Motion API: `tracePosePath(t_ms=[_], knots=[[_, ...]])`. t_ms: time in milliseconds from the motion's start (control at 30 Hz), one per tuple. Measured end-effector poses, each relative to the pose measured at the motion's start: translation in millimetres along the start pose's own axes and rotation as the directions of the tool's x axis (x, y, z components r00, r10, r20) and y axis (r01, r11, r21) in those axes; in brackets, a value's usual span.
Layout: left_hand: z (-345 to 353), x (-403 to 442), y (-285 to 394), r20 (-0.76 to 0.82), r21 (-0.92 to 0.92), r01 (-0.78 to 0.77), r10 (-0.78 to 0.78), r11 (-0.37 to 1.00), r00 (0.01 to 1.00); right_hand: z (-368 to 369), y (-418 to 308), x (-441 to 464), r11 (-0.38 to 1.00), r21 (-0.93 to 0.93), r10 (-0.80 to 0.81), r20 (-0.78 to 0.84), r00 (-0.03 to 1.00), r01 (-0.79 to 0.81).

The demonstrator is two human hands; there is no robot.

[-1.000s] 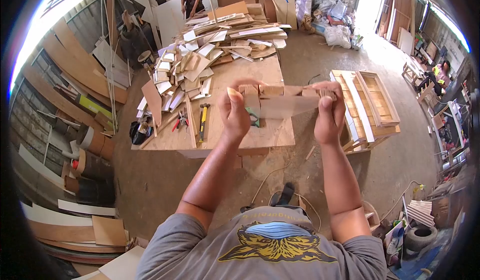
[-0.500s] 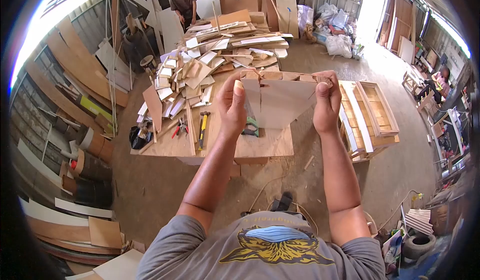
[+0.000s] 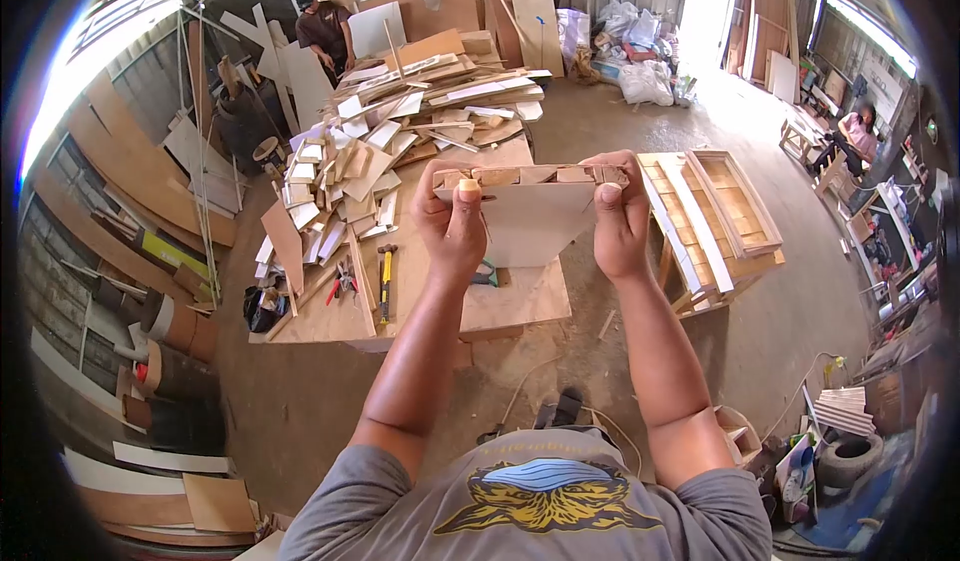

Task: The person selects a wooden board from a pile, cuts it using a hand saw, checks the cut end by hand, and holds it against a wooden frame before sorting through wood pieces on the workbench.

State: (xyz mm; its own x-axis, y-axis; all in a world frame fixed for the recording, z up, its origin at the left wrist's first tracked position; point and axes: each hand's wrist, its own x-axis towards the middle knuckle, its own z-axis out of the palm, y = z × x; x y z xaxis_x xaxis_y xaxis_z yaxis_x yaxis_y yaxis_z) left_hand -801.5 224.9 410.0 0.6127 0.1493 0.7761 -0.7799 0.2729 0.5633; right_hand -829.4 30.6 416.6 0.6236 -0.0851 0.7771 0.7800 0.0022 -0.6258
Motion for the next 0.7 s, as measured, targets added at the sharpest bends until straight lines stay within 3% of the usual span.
tracePosePath(t_ms=[433, 700], knots=[[3.2, 9.1, -0.9, -0.024, 0.072, -0.048, 0.05, 0.996, 0.998, 0.8, 0.8, 10.1, 0.997, -0.032, -0.072, 0.005, 0.997, 0.072], [-0.7, 12.4, -9.0, -0.017, 0.13, -0.049, 0.051, 0.99, 0.999, 0.8, 7.0, 15.5, 0.999, -0.014, -0.033, -0.015, 0.999, 0.032]])
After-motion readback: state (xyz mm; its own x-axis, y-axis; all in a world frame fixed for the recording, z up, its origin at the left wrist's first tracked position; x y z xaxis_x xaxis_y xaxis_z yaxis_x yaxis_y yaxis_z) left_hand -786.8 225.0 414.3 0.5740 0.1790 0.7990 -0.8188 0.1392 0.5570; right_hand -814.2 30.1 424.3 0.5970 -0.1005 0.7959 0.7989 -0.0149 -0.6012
